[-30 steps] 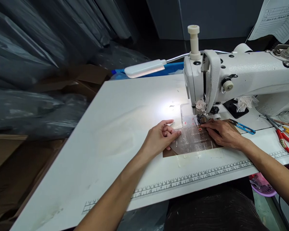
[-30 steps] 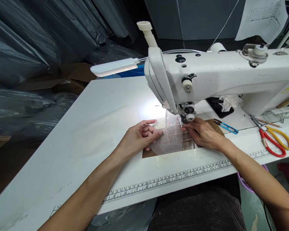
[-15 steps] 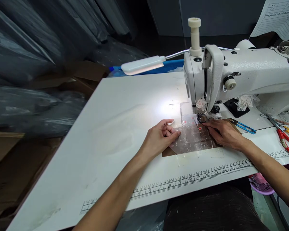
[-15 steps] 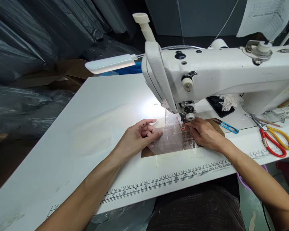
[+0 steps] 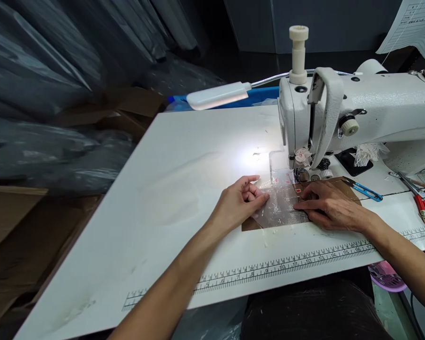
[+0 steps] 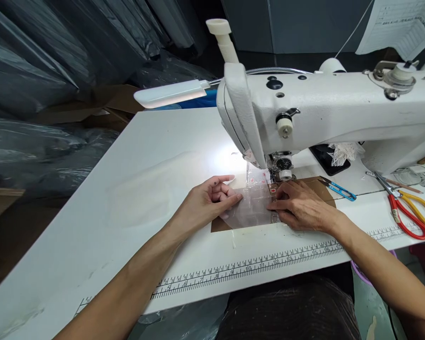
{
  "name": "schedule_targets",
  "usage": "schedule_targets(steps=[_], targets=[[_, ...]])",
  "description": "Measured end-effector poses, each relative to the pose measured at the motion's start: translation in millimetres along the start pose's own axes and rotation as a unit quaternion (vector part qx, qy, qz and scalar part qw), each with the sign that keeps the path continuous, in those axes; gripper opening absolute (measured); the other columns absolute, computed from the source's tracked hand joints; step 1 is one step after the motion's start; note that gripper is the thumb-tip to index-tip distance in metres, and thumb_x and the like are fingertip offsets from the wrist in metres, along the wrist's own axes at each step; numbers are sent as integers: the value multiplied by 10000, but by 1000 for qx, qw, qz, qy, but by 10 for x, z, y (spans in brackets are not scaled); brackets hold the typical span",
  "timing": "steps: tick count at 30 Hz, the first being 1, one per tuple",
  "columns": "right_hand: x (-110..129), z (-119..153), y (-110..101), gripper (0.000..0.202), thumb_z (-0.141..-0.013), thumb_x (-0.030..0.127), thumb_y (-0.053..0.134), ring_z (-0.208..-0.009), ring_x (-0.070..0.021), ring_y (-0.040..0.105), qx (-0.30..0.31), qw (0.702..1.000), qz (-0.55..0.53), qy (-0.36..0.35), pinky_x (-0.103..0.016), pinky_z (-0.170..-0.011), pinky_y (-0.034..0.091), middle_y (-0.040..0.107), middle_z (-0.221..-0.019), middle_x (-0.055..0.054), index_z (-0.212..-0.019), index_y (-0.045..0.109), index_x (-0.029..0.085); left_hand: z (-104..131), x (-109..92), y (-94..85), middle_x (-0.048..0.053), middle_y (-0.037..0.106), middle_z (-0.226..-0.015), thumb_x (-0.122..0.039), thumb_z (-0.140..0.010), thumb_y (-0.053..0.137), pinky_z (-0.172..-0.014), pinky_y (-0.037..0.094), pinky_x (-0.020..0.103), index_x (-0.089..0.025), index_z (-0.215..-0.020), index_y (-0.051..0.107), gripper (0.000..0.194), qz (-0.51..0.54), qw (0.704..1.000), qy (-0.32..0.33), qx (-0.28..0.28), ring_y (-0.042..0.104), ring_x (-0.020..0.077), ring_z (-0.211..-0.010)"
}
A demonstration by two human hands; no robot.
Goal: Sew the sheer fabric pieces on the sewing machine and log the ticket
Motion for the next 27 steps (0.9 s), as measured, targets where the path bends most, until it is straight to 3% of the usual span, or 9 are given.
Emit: schedule_targets(steps=[3, 5, 6, 9, 11, 16, 27], targets=[[4, 1, 7, 290, -914, 150, 540, -1030, -231, 555, 6, 1000, 3, 5, -420, -898, 490, 589, -1074, -106, -1135, 713, 219, 18, -46, -28, -10, 598, -779, -465, -725, 715, -493, 450, 242, -182, -1105, 637, 480, -94, 988, 87, -91, 501, 96, -529], [5, 1, 12, 295, -910, 149, 544, -1040, -232, 549, 11, 1000, 9, 6, -420, -903, 487, 585, -1082, -105, -1145, 707, 221, 29, -116, -17, 28, 618, -865, -471, -788, 650, -510, 436, 248, -190, -1021, 684, 366, -194, 951, 187, -153, 519, 111, -582], [5, 2, 14, 301, -907, 146, 545, -1044, -233, 547, 11, 1000, 12, 5, -422, -909, 484, 584, -1086, -105, -1151, 704, 220, 25, -156, 11, 47, 633, -904, -457, -817, 617, -514, 430, 253, -195, -982, 699, 320, -244, 927, 240, -155, 542, 129, -619], [5, 8, 21, 307, -901, 133, 549, -1036, -232, 544, 3, 1000, 14, 1, -428, -927, 473, 585, -1065, -101, -1151, 704, 219, -31, -260, 149, 88, 684, -968, -355, -881, 529, -598, 468, 302, -204, -902, 717, 242, -344, 860, 374, -46, 607, 198, -762], [4, 14, 26, 294, -898, 133, 558, -1020, -230, 544, -8, 1000, 14, 0, -425, -928, 471, 586, -1057, -98, -1133, 711, 222, -86, -298, 224, 101, 706, -1007, -296, -901, 483, -724, 494, 365, -204, -916, 714, 248, -374, 826, 420, 35, 624, 228, -858], [-1, 27, 47, 261, -927, 168, 540, -1002, -222, 545, -18, 1000, 13, 1, -414, -924, 471, 578, -1065, -93, -1115, 709, 230, -177, -267, 284, 115, 683, -1193, -335, -920, 451, -841, 459, 414, -198, -1079, 686, 315, -425, 798, 407, 127, 625, 257, -965], [-47, 25, 93, 312, -941, 143, 457, -1026, -243, 559, -72, 997, 27, 22, -427, -890, 550, 574, -1091, -128, -1180, 655, 173, -372, -271, 328, 162, 639, -1284, -366, -944, 393, -858, 412, 450, -150, -1191, 653, 418, -426, 787, 428, 126, 601, 306, -1029]])
Point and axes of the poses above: each hand's wrist, its own z-axis away from the middle knuckle, its own y-axis out of the palm, x = y × z, the point moved 2 cm from there along -z, towards the middle knuckle
